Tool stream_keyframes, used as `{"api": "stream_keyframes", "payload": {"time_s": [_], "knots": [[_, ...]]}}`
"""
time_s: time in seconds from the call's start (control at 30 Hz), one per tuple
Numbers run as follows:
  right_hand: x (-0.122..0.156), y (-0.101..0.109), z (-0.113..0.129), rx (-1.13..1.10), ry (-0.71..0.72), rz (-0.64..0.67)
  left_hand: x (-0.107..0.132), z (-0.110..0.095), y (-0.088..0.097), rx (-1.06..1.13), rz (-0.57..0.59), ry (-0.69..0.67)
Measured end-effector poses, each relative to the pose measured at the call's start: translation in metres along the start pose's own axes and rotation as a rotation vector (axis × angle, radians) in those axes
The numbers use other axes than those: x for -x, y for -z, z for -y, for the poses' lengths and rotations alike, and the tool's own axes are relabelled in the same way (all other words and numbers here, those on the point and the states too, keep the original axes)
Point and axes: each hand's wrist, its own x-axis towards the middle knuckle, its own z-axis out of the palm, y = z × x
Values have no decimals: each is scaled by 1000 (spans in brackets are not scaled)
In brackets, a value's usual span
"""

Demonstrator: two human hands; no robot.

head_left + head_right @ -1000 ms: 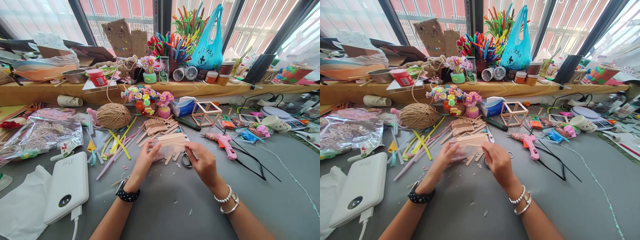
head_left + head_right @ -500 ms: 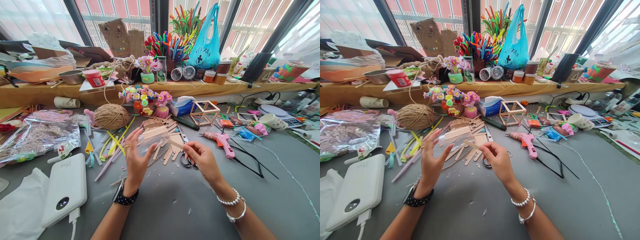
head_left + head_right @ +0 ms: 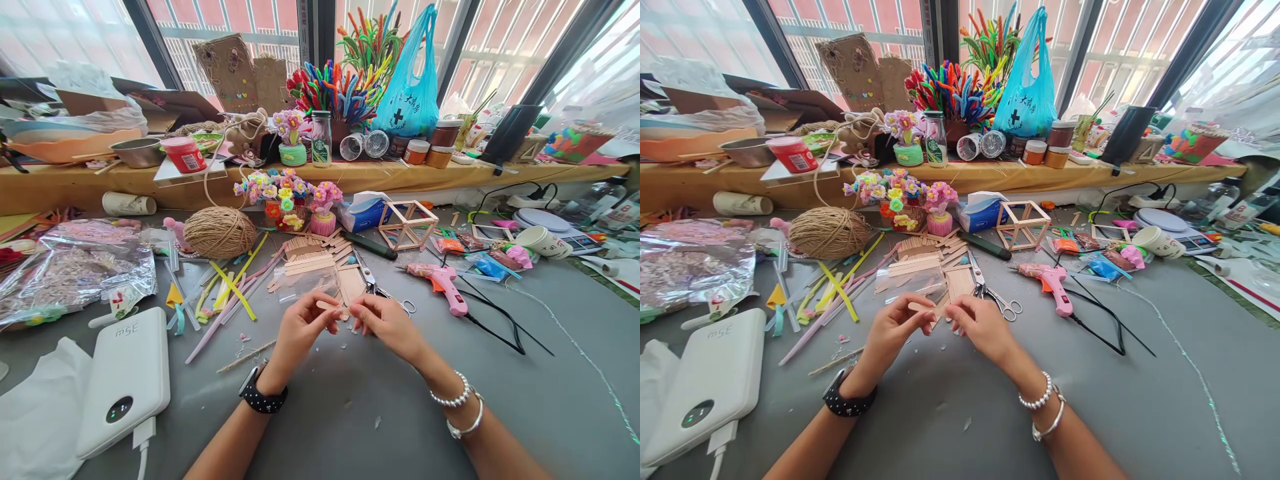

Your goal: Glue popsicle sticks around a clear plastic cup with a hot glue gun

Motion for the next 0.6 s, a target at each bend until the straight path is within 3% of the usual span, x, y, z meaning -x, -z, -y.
{"api": "stream_keyframes", "payload": {"time_s": [0.03,0.17,0.23,0.33,0.6], "knots": [[-1,6,-6,212,6,-155,0,0,0,1,-26,3],[1,47,-36,459,-142,-570,-2,0,2,2,-86,38],[5,65,-51,768,-345,-712,-2,0,3,6,-117,56],[9,73,-70,893,-581,-651,-2,1,2,11,-175,62],[2,67,-94,871,-653,-580,-1,2,-1,1,-173,0]]}}
